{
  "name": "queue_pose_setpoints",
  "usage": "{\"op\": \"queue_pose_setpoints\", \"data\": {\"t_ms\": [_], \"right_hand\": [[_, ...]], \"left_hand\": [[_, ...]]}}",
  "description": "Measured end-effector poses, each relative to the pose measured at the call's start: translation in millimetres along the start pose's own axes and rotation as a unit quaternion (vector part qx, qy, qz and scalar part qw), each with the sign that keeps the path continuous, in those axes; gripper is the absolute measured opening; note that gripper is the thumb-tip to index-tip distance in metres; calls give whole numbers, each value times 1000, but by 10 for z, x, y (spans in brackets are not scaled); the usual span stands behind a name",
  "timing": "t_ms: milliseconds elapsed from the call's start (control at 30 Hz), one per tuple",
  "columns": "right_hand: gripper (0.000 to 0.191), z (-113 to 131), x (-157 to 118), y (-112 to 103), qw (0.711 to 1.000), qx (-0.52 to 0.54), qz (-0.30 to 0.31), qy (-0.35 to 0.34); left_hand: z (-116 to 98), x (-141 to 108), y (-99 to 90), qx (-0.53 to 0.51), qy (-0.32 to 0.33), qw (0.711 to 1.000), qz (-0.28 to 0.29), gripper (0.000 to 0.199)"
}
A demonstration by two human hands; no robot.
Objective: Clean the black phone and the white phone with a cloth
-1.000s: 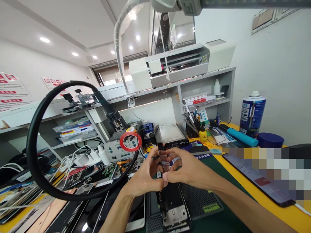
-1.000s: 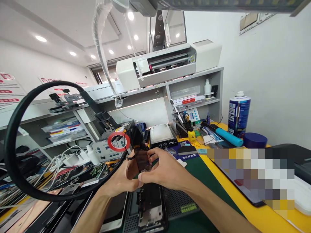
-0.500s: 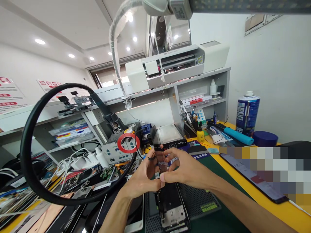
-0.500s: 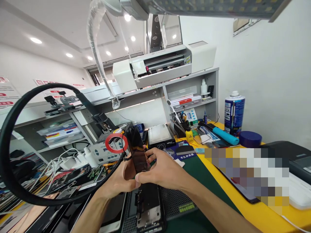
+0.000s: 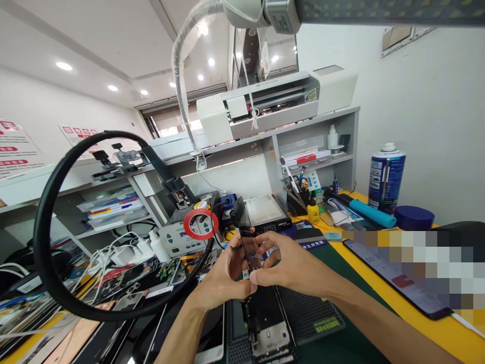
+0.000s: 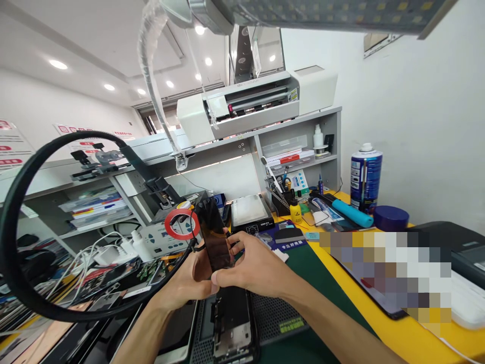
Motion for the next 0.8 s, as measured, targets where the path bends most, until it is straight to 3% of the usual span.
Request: {"op": "queue_pose_setpoints", "data": {"t_ms": [200, 800], "right_hand": [[59, 31, -11, 1, 1000, 0, -1, 3], [57, 31, -39, 1, 1000, 0, 3, 14]], "left_hand": [[-2, 13, -20, 11, 10, 1000, 0, 63], [2, 12, -30, -1, 5, 1000, 3, 82]]}}
Point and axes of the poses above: each hand's wrist, its own x-axis towards the middle knuckle, its own y-axis out of the palm, z = x × y, the point moved 10 cm from there along x, towards the middle knuckle
